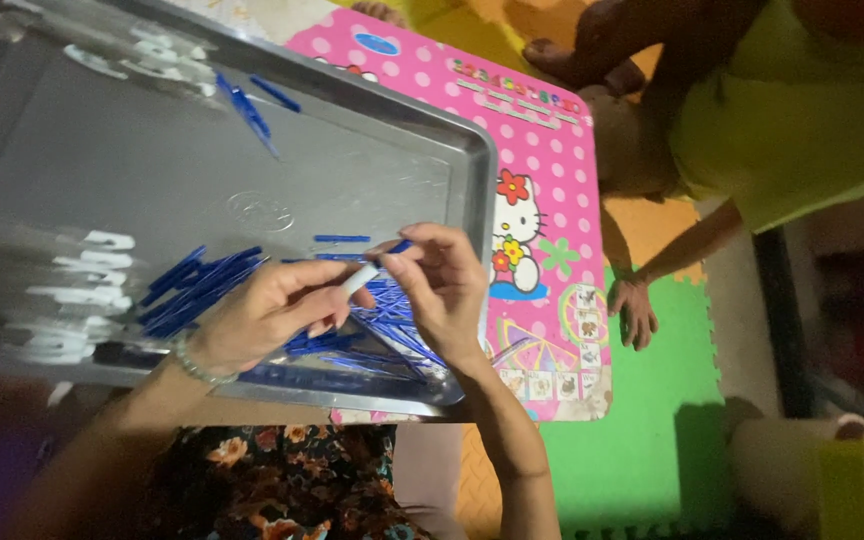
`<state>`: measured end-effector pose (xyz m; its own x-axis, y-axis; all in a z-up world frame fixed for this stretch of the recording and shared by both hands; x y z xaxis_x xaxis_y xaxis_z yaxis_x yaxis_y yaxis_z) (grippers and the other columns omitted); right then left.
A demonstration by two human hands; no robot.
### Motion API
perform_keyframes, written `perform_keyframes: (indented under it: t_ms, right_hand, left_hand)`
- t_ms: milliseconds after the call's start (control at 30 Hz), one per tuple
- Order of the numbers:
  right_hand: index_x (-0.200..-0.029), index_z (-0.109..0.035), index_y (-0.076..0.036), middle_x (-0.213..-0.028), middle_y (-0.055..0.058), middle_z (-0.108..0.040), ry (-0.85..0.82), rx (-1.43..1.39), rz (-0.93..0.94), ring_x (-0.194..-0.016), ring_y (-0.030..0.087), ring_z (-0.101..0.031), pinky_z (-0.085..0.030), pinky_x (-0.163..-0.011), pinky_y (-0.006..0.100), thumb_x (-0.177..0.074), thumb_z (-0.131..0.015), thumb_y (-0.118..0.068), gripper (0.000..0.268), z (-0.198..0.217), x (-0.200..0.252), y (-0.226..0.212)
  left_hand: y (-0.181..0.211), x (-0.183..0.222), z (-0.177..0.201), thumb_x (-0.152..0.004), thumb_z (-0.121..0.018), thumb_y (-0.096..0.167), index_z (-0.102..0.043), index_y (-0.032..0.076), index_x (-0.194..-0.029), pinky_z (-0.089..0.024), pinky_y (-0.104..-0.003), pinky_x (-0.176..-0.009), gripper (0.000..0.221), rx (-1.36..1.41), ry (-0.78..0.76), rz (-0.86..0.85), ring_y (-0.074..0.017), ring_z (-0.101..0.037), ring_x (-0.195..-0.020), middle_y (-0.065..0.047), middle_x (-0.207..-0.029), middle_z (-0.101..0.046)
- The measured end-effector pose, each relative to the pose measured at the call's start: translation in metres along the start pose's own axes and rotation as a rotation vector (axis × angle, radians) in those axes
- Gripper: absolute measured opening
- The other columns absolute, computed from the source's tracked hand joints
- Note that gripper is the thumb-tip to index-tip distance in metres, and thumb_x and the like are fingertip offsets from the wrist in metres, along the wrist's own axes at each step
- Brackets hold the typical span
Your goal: The person assembles ballpoint pens by inserting blue ink refills into white pen barrels one by one on a metal tray.
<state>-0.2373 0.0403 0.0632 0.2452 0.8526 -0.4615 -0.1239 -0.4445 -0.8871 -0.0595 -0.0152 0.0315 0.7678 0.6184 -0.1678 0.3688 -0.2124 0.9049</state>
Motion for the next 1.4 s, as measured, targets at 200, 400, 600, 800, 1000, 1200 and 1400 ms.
perform_keyframes:
  t_ms: [200, 400, 600, 800, 1000, 1200, 1400]
  right_hand:
    - [-0.125, -0.072, 0.006, -0.109, 0.025, -0.083, -0.065, 0.251, 0.19, -0.1, 0.033, -0.082, -0.063, -0.088, 0.044, -0.114, -0.061, -0.009, 0.022, -0.012, 0.006, -0.003]
    - [-0.15, -0.057, -0.002, -0.138, 0.024, -0.072, -0.164, 0.238, 0.196, -0.126, 0.042, -0.073, -0.057, -0.112, 0.054, -0.119, -0.052, -0.027, 0.04, -0.007, 0.0, -0.014]
    - [-0.152, -0.055, -0.006, -0.138, 0.021, -0.072, -0.068, 0.378, 0.013, -0.119, 0.033, -0.078, -0.064, -0.107, 0.044, -0.121, -0.05, -0.029, 0.039, 0.019, 0.006, -0.014]
    - [-0.137, -0.069, 0.0, -0.122, 0.017, -0.08, -0.177, 0.424, -0.158, -0.112, 0.027, -0.08, -0.065, -0.104, 0.04, -0.114, -0.058, -0.021, 0.033, 0.003, 0.01, 0.016]
    - [-0.15, -0.061, -0.006, -0.131, 0.018, -0.079, -0.429, 0.464, -0.182, -0.119, 0.028, -0.079, -0.068, -0.105, 0.042, -0.114, -0.055, -0.034, 0.046, -0.083, -0.012, 0.011]
    - [-0.165, -0.047, -0.001, -0.138, 0.027, -0.073, -0.517, 0.31, 0.113, -0.123, 0.04, -0.077, -0.061, -0.109, 0.056, -0.116, -0.058, -0.009, 0.051, -0.163, -0.038, -0.003]
    - [-0.161, -0.052, 0.001, -0.139, 0.027, -0.073, -0.496, 0.295, 0.172, -0.123, 0.039, -0.077, -0.063, -0.107, 0.053, -0.116, -0.057, -0.01, 0.046, -0.168, -0.033, 0.0]
  left_hand:
    - [-0.018, -0.006, 0.005, -0.111, -0.061, 0.007, -0.065, -0.015, -0.146, -0.044, -0.02, -0.055, 0.041, 0.14, 0.058, -0.021, -0.013, -0.056, -0.072, -0.014, -0.083, -0.068]
    - [0.036, 0.01, 0.012, -0.111, -0.063, 0.011, -0.073, -0.01, -0.126, -0.045, -0.02, -0.056, 0.027, 0.142, 0.118, -0.062, -0.01, -0.057, -0.072, -0.009, -0.079, -0.067]
    - [0.134, 0.121, 0.166, -0.122, -0.054, 0.016, -0.072, -0.006, -0.114, -0.053, -0.035, -0.077, 0.029, -0.791, 0.543, -0.139, -0.0238, -0.066, -0.082, -0.019, -0.104, -0.073]
    - [0.118, 0.21, 0.314, -0.117, -0.065, 0.021, -0.067, 0.014, -0.114, -0.034, -0.026, -0.071, 0.007, -0.624, 1.065, -0.114, -0.0088, -0.049, -0.077, 0.0, -0.087, -0.051]
    - [0.114, 0.155, 0.212, -0.111, -0.06, -0.004, -0.064, -0.008, -0.14, -0.052, -0.027, -0.054, 0.029, -0.956, 0.433, -0.202, -0.0179, -0.06, -0.072, -0.019, -0.12, -0.074]
    - [0.071, 0.091, 0.141, -0.118, -0.046, 0.022, -0.068, -0.01, -0.138, -0.046, -0.025, -0.057, 0.043, -0.127, 0.269, 0.043, -0.0139, -0.058, -0.075, -0.015, -0.096, -0.069]
    - [0.054, 0.078, 0.131, -0.116, -0.055, 0.024, -0.069, -0.01, -0.143, -0.041, -0.017, -0.05, 0.046, -0.102, 0.284, -0.005, -0.0102, -0.057, -0.071, -0.017, -0.099, -0.073]
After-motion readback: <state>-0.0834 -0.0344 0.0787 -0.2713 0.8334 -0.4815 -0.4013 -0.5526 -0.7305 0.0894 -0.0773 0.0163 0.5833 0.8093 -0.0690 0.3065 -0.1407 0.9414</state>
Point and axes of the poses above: each hand's wrist, its own x-axis away from the middle knuckle, its own z-axis out of the back of the hand, y = z × x, the point moved 5 cm from there along -x, towards the middle knuckle
